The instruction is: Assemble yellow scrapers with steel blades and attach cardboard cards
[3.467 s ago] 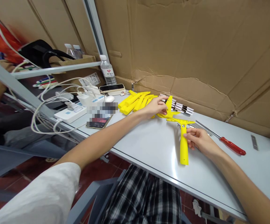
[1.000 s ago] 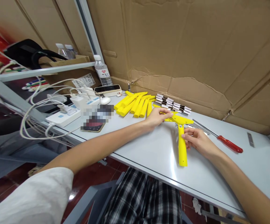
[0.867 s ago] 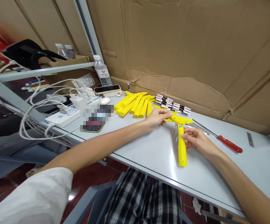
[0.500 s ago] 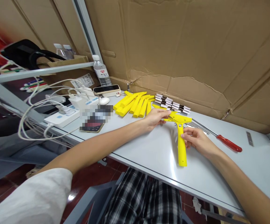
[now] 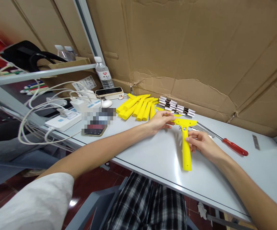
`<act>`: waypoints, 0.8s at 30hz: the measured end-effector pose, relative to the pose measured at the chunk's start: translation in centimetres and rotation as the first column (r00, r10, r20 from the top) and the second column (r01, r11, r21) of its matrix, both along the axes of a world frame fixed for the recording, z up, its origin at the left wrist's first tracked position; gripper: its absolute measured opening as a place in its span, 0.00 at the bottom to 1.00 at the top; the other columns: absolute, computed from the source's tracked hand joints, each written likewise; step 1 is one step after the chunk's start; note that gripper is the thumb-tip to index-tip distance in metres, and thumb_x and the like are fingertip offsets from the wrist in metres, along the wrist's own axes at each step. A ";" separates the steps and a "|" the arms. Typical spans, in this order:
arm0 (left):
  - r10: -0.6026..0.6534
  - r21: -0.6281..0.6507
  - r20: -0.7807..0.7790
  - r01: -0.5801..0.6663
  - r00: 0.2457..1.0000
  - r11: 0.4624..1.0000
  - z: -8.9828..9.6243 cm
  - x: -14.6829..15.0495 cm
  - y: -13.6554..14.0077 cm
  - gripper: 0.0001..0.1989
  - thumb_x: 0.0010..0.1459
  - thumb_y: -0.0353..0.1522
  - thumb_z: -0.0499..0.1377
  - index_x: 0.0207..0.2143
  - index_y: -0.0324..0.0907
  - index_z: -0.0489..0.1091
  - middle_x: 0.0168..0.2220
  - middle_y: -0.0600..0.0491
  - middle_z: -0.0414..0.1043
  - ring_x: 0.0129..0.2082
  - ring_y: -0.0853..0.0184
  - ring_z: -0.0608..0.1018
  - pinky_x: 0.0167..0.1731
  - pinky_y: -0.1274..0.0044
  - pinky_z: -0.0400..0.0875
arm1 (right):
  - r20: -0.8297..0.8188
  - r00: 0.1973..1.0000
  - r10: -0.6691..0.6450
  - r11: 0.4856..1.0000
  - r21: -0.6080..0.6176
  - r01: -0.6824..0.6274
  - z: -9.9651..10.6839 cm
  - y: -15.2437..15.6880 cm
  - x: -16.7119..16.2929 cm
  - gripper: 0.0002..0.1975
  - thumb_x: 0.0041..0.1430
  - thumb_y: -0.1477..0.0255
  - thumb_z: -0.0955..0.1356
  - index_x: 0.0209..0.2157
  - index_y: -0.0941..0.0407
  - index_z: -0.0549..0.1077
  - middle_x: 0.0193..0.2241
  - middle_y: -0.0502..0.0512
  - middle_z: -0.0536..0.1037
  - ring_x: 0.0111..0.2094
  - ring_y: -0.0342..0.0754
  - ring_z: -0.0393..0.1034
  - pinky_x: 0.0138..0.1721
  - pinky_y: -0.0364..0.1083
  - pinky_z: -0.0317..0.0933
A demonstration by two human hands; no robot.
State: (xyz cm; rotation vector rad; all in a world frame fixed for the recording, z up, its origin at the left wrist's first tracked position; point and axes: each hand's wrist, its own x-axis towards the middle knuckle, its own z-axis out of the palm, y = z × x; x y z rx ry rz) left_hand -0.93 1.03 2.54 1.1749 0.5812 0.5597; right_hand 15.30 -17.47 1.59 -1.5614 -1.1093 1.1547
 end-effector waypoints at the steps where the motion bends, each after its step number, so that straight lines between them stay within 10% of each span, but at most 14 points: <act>1: -0.003 0.000 0.005 0.003 1.000 1.000 0.0 0.0 0.0 0.13 0.55 0.28 0.73 0.37 0.39 0.72 0.33 0.49 0.79 0.30 0.67 0.81 0.32 0.74 0.75 | 0.002 1.000 -0.001 1.000 0.000 0.001 0.0 0.0 0.0 0.29 0.54 0.49 0.77 0.41 0.60 0.72 0.28 0.53 0.71 0.26 0.39 0.65 0.28 0.42 0.64; 24: -0.038 -0.165 0.148 0.063 0.988 0.984 -0.5 0.6 -0.1 0.05 0.68 0.24 0.61 0.38 0.35 0.77 0.35 0.47 0.79 0.31 0.71 0.80 0.40 0.74 0.77 | 0.012 1.000 0.004 1.000 0.018 -0.004 -0.1 -0.1 0.3 0.28 0.57 0.50 0.76 0.44 0.60 0.72 0.28 0.53 0.71 0.27 0.40 0.67 0.29 0.42 0.64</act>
